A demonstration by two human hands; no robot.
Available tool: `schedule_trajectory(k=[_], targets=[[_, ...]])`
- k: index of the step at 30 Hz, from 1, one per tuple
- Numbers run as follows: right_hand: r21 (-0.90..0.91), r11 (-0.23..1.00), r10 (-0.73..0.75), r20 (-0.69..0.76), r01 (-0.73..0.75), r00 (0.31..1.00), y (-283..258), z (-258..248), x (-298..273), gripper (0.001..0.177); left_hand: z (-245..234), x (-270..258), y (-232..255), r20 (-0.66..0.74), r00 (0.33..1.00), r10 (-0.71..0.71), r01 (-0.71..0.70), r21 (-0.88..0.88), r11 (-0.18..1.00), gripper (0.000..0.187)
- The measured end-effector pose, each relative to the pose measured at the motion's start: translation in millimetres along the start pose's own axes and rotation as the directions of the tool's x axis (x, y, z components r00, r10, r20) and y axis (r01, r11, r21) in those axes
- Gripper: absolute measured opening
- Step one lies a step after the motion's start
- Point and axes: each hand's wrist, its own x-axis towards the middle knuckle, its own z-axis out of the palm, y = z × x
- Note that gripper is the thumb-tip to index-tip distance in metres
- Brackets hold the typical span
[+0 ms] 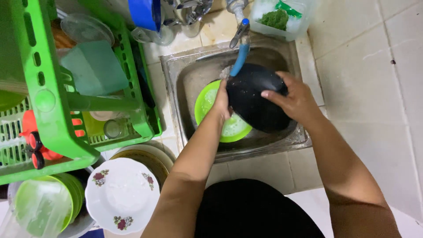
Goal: Wash a mug, plates, bowls, and a pan in a kitchen sink.
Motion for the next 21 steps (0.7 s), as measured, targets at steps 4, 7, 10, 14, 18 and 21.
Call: schedule_trajectory(k=[4, 7, 10, 14, 18, 21], targets=[[-0.225, 0.952, -0.171, 0.174, 0.208, 0.97, 11.5, 9.7, -20.5, 0.055, 2.2, 1.2, 12.7, 0.005, 0.985, -0.171, 0.171, 0.029, 0.985, 0.079], [-0.466, 0.774, -0.232, 0.424, 0.43, 0.876, 44.0, 29.9, -33.3, 0.05, -41.2, 43.9, -1.5, 0.181, 0.979, -0.09, 0.091, 0.002, 0.996, 0.062], [-0.416, 0.769, -0.241, 0.515, 0.485, 0.823, 75.2, 43.9, -36.6, 0.042, -44.5, 16.6, 12.9, 0.218, 0.975, -0.049, 0.039, 0.049, 0.998, 0.05], [-0.257, 0.902, -0.291, 0.228, 0.346, 0.929, 129.1, 70.6, -23.3, 0.051, -31.8, -38.9, 26.0, -0.002, 0.983, 0.182, -0.181, 0.096, 0.979, 0.054], [0.01, 0.993, -0.114, -0.19, 0.118, 0.975, 163.0, 117.3, 36.6, 0.046, -37.7, -42.4, 9.6, 0.06, 0.945, 0.321, -0.323, 0.025, 0.946, 0.062], [0.718, 0.695, 0.305, -0.32, 0.02, 0.897, 154.4, 154.3, 83.3, 0.034, -31.8, -52.1, 5.3, -0.041, 0.94, 0.34, -0.335, 0.09, 0.938, 0.066]])
